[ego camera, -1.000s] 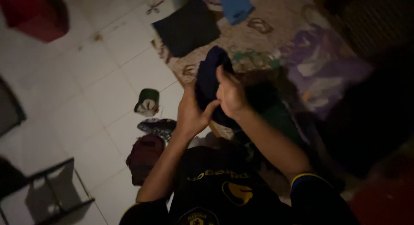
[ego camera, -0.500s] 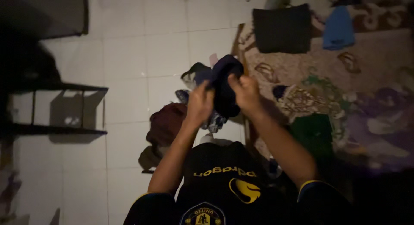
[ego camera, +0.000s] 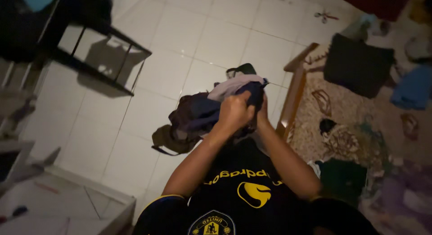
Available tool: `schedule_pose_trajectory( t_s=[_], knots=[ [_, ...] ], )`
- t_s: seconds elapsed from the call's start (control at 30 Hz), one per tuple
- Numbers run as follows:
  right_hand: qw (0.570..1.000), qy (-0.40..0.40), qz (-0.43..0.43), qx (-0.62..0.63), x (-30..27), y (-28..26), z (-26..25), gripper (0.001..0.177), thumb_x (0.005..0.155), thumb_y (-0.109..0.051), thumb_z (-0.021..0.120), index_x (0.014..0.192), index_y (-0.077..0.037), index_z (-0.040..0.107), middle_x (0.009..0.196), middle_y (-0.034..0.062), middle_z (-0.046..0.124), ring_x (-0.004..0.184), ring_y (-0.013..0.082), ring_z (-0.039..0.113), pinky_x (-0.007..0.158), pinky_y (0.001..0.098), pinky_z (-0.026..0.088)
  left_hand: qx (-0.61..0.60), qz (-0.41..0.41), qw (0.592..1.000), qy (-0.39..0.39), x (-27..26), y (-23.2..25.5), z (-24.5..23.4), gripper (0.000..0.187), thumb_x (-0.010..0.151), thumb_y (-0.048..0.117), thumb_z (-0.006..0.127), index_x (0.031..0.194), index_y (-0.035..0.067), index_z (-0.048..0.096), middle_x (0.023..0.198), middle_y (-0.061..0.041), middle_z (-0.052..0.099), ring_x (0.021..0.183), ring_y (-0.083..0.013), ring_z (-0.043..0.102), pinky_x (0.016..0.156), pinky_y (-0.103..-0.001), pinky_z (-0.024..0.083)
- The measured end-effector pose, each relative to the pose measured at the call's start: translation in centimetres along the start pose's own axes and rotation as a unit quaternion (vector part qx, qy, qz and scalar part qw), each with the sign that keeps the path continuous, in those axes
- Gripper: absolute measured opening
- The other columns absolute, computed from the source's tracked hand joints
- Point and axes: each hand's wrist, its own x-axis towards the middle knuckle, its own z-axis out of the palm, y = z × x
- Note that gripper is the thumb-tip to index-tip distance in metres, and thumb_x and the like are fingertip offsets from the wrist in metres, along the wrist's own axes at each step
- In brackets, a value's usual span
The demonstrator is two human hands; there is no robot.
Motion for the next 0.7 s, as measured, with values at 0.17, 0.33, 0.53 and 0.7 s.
schedule_pose_trajectory(
  t_s=[0.17,0.33,0.53,0.7],
  knots=[
    [0.993,0.002,0.06,0.106,5.8,0.0,-1.0,0.029,0.097,-0.021,0.051,0.114,-0.001,0.065,0.102,0.0168,0.071,0.094,0.0304,0.07,0.084,0.0411,0.057,-0.028,-0.077,0.995,-0.061,-3.1,-0.3,-2.3,0.022,0.084,0.024,0.078,0.092,0.004,0.074,0.086,-0.025,0.069,0.085,-0.0441,0.068,0.076,-0.051,0.055],
    [0.687,-0.092,0.239,0.68,5.8,-4.6,-1.3,0.042,0.099,-0.034,0.044,0.114,0.0,0.065,0.106,0.0156,0.073,0.097,0.0292,0.071,0.091,0.0397,0.058,-0.089,-0.025,0.979,0.181,-3.0,-0.1,-1.9,0.036,0.069,0.002,0.067,0.103,-0.008,0.063,0.12,-0.029,0.06,0.111,-0.0451,0.06,0.09,-0.047,0.053],
    [0.794,-0.096,0.179,0.573,4.6,-3.2,0.5,0.035,0.101,-0.021,0.051,0.126,0.001,0.063,0.118,0.0123,0.071,0.106,0.0262,0.069,0.097,0.0399,0.056,-0.202,-0.141,0.949,0.194,-0.7,-4.1,0.4,0.03,0.079,-0.002,0.065,0.108,0.0,0.073,0.105,-0.019,0.075,0.102,-0.032,0.075,0.094,-0.036,0.056],
    [0.778,-0.07,0.23,0.581,4.3,-0.6,1.0,0.038,0.098,-0.019,0.052,0.129,0.002,0.061,0.12,0.0135,0.07,0.109,0.0259,0.068,0.099,0.0393,0.055,-0.393,-0.157,0.899,0.11,-1.2,-7.3,4.0,0.039,0.079,-0.003,0.058,0.117,-0.004,0.07,0.107,-0.017,0.073,0.1,-0.0253,0.069,0.095,-0.033,0.053]
  ],
)
